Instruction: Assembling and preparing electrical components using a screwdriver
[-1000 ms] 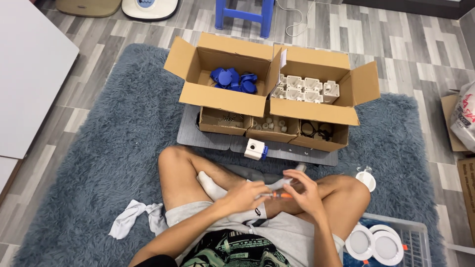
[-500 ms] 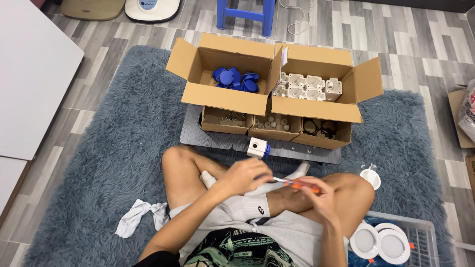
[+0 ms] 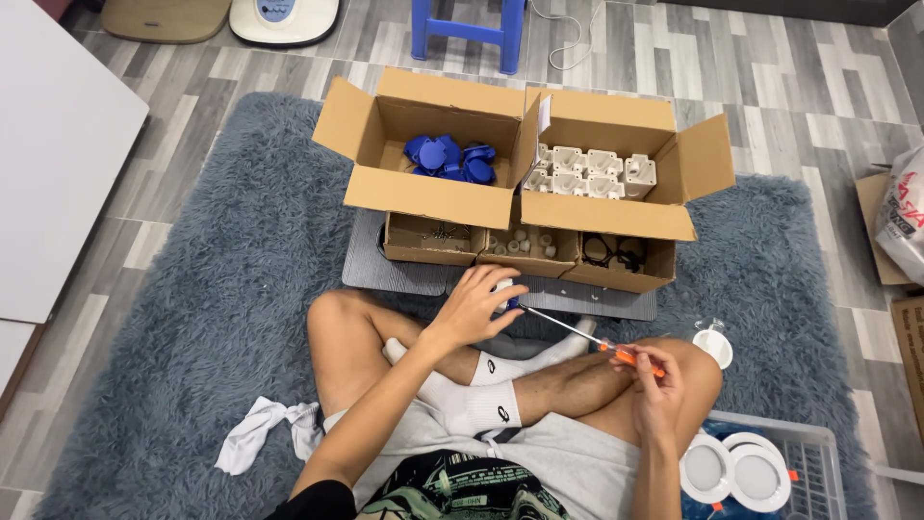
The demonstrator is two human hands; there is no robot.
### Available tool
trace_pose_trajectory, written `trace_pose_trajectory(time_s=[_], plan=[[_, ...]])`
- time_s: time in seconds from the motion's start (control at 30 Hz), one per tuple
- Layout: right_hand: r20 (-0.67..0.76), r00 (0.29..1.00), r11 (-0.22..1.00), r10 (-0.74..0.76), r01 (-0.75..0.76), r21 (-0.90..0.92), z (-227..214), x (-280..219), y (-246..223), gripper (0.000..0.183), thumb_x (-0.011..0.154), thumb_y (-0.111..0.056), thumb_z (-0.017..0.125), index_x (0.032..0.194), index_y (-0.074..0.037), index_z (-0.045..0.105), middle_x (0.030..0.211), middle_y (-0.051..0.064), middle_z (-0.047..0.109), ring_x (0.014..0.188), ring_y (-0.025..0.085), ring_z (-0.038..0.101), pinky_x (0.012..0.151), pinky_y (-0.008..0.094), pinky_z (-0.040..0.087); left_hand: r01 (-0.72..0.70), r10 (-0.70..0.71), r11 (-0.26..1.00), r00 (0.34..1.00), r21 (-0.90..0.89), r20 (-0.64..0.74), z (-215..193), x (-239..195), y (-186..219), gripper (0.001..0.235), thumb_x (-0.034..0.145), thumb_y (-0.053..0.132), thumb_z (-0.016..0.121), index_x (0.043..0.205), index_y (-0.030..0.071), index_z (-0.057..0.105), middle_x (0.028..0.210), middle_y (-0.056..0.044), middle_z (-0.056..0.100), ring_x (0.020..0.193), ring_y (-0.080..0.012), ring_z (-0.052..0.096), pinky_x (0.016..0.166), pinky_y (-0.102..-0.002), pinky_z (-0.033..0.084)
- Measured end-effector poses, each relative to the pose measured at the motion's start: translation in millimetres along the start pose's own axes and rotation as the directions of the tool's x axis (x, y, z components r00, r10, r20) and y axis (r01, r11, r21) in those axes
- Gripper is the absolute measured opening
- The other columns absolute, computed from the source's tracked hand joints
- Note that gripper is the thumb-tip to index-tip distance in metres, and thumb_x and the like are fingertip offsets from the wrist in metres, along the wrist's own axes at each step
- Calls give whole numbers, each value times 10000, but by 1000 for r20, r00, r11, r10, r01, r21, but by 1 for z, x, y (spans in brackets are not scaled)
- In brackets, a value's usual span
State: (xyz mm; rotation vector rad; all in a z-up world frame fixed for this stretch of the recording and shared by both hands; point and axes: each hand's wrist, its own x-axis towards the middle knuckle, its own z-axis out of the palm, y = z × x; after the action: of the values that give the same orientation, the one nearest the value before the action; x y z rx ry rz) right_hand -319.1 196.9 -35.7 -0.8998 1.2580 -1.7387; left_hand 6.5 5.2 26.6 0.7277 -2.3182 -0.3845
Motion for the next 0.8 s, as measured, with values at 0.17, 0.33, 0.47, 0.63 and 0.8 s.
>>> trace_pose_trajectory(time_s=[0.17, 0.33, 0.47, 0.63, 0.8], plan=[[17, 1000, 1000, 2, -2, -25, 9, 10, -1, 174, 1136, -102, 608, 1262, 13, 641, 1213, 232, 750, 988, 298, 767, 881, 332, 632, 4, -13, 995, 996, -102, -91, -4, -6, -7, 345, 957, 248, 815, 1267, 117, 743, 1420, -110, 616, 1185, -275, 634, 1037, -409, 520], [38, 999, 1000, 9, -10, 9, 9, 16, 7, 182, 1132, -96, 610, 1266, 22, 644, 1233, 234, 745, 977, 305, 765, 888, 349, 644, 2, -32, 974, 991, -225, -131, -16, -11, -6, 352, 929, 145, 824, 1270, 97, 754, 1335, -120, 616, 1140, -278, 629, 987, -381, 535], [73, 997, 999, 19, -21, 31, 14, 20, 9, 179, 1133, -88, 605, 1269, 22, 646, 1242, 231, 741, 969, 288, 767, 887, 345, 659, -4, -35, 960, 990, -279, -134, -18, -15, -8, 383, 916, 111, 811, 1293, 89, 747, 1337, -124, 621, 1200, -292, 631, 1041, -397, 531], [53, 999, 999, -7, 4, 48, 18, 26, 22, 162, 1128, -62, 594, 1237, 50, 635, 1185, 298, 741, 917, 358, 798, 811, 397, 669, -25, -13, 967, 989, -252, -149, 4, -23, -28, 376, 978, 203, 776, 1349, 148, 749, 1323, -116, 632, 1234, -324, 639, 1053, -441, 539], [28, 997, 997, -69, 70, -32, 17, 30, 26, 152, 1128, -33, 580, 1195, 94, 631, 1115, 365, 741, 824, 416, 816, 724, 450, 683, -55, 16, 970, 986, -235, -163, 16, -27, -39, 350, 1041, 291, 739, 1378, 196, 757, 1291, -120, 641, 1271, -373, 645, 1053, -491, 544]])
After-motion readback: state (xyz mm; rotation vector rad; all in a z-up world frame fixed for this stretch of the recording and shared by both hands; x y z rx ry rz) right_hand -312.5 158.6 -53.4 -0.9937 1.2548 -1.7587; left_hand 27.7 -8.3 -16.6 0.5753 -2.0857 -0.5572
